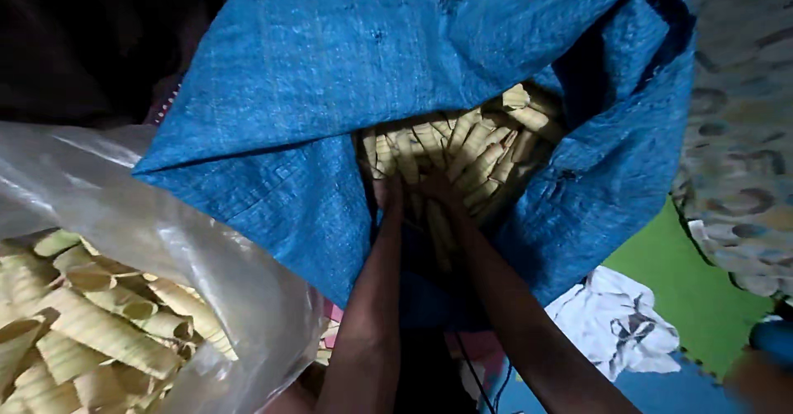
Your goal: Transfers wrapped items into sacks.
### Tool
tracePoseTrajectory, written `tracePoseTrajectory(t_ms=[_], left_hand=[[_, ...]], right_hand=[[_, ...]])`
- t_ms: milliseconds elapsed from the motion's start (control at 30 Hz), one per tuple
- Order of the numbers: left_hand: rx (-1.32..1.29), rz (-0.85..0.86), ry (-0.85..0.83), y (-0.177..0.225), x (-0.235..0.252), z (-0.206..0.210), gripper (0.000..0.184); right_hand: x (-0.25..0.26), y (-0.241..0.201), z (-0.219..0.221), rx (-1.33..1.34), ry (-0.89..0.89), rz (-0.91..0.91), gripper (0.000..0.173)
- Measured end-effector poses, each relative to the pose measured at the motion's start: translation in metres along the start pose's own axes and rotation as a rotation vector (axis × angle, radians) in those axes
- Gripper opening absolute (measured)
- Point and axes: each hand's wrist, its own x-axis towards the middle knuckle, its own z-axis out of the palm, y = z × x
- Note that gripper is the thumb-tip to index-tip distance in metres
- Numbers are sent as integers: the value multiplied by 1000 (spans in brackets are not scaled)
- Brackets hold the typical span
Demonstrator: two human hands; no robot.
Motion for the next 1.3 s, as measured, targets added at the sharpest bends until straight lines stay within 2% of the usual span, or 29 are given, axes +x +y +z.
tracePoseTrajectory(t_ms=[133,167,267,367,400,433,467,500,533,567,600,633,667,733,800,833,867,933,1000,1067,1100,1133,1200,1233,1300], left_hand=[[-126,57,-40,-5,1,-8,61],[-145,76,-52,-8,1,-10,62],[-200,66,-88,-5,-8,-15,70],[-401,82,-197,-10,-10,-19,74],[-450,168,-317,-28,-3,-20,67],[-490,386,-474,-59,12,-18,60],[-570,676,-627,-91,33,-7,58],[-554,536,-726,-88,13,-20,50],[-528,383,-781,-76,-19,-40,43],[-498,260,-802,-64,-57,-62,37],[-463,179,-760,-53,-103,-91,35],[-439,160,-695,-54,-142,-119,44],[-447,215,-622,-68,-169,-143,58],[-517,454,-395,-109,-197,-189,75],[-678,782,-125,-151,-198,-242,79],[-735,826,49,-164,-199,-272,73],[-728,804,230,-175,-199,-304,70],[-641,635,536,-195,-194,-365,72],[-510,508,689,-217,-176,-417,73],[-240,410,703,-235,-162,-450,77],[-137,391,694,-239,-159,-460,76],[-59,396,690,-237,-158,-466,79],[7,548,701,-215,-162,-454,83],[12,680,662,-199,-166,-432,83],[-12,909,369,-156,-180,-363,80]], right_hand=[[6,5,-2,18,-29,-121,87],[5,6,-4,50,-67,-134,88],[-20,-10,-20,136,-251,-58,64],[-48,-19,-44,221,-289,39,58],[-65,-22,-54,226,-243,50,57],[-84,-25,-63,278,-174,57,52],[-103,-21,-71,397,-85,35,43],[-123,-16,-77,577,-31,-19,33],[-141,-10,-81,769,-6,-113,30],[-155,-2,-84,911,-7,-242,36],[-168,1,-87,977,-15,-379,44],[-180,-1,-87,986,-3,-502,51],[-192,-9,-84,944,77,-569,51],[-216,-37,-72,749,306,-657,43],[-238,-70,-54,548,347,-850,57],[-250,-91,-39,489,336,-942,61],[-262,-113,-21,451,297,-1032,64],[-286,-157,27,376,204,-1121,69],[-302,-203,79,317,-28,-1035,67],[-299,-245,121,93,-313,-919,88],[-294,-255,135,0,-383,-879,98],[-290,-256,141,-21,-392,-857,100],[-281,-231,127,128,-249,-862,85],[-273,-212,114,259,-153,-861,73],[-251,-182,91,668,-55,-817,41]])
